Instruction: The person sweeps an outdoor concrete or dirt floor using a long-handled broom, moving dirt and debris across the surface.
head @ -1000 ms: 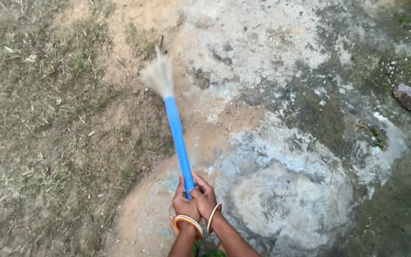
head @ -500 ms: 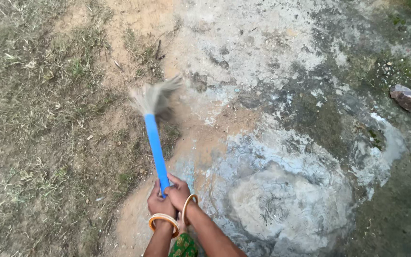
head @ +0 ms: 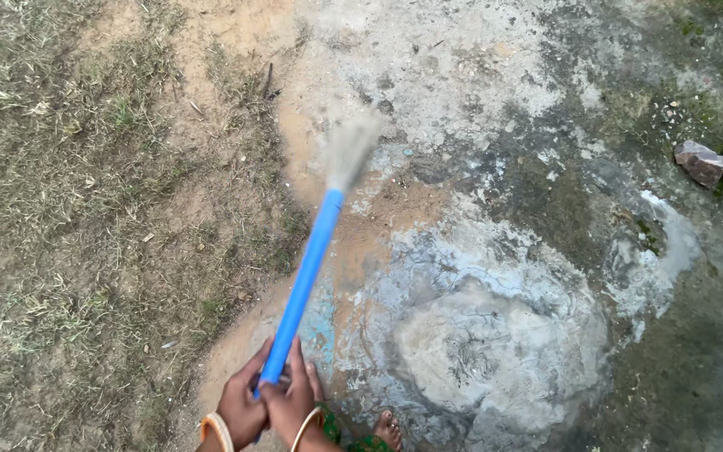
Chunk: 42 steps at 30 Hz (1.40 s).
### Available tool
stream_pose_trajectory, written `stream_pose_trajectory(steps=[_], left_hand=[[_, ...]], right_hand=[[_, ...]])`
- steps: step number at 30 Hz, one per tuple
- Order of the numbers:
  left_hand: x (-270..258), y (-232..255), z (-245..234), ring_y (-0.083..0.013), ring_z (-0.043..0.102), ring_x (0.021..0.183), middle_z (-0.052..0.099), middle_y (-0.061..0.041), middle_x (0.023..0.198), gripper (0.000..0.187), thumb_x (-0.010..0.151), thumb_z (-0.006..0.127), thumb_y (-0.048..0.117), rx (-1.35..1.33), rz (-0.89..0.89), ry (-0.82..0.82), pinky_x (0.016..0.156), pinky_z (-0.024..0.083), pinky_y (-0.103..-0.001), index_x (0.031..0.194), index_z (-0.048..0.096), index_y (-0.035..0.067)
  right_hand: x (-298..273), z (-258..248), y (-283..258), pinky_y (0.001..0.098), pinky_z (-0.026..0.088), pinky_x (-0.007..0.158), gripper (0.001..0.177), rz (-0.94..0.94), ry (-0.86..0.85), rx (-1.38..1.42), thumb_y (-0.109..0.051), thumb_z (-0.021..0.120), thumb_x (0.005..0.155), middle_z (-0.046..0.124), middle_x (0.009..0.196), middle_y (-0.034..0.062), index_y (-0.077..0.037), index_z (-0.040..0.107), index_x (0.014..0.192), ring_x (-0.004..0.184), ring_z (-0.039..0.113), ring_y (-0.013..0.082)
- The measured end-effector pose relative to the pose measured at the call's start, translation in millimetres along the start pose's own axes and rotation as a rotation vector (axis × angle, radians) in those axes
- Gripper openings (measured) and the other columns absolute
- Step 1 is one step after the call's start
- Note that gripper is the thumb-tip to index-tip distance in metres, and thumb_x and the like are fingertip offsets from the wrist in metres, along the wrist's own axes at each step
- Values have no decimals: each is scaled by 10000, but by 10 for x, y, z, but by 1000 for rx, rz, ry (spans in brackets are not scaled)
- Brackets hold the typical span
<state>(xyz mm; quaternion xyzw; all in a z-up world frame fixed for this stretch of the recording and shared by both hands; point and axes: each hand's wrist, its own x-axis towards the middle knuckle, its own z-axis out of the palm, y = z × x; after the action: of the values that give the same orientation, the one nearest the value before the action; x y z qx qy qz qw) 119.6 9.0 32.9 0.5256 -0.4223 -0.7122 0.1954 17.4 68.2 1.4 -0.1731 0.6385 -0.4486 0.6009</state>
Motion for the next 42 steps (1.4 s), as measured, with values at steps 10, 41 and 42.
stream_pose_trajectory(steps=[10,41,42], left_hand=[[82,228,-664,-208,676,758,762,-83,948,759,855,731,66,465,-412,-246,674,568,-336,1533,485,304],[184,-417,-944,-167,738,796,814,-109,955,666,815,828,268,371,-417,140,756,587,-322,1441,603,241],[176,-347,-903,-163,723,786,800,-105,941,676,823,818,263,378,-393,173,742,575,-318,1455,583,238]], right_hand=[[-44,120,232,360,649,590,1039,496,57,-43,-90,647,818,691,1261,184,-235,33,1643,992,734,242],[145,1068,-68,470,610,780,954,688,-356,121,-230,869,845,610,1285,224,-39,198,1496,1029,733,342],[277,1001,-4,462,617,759,908,657,-470,141,-256,888,882,635,1265,239,23,283,1499,997,744,331]])
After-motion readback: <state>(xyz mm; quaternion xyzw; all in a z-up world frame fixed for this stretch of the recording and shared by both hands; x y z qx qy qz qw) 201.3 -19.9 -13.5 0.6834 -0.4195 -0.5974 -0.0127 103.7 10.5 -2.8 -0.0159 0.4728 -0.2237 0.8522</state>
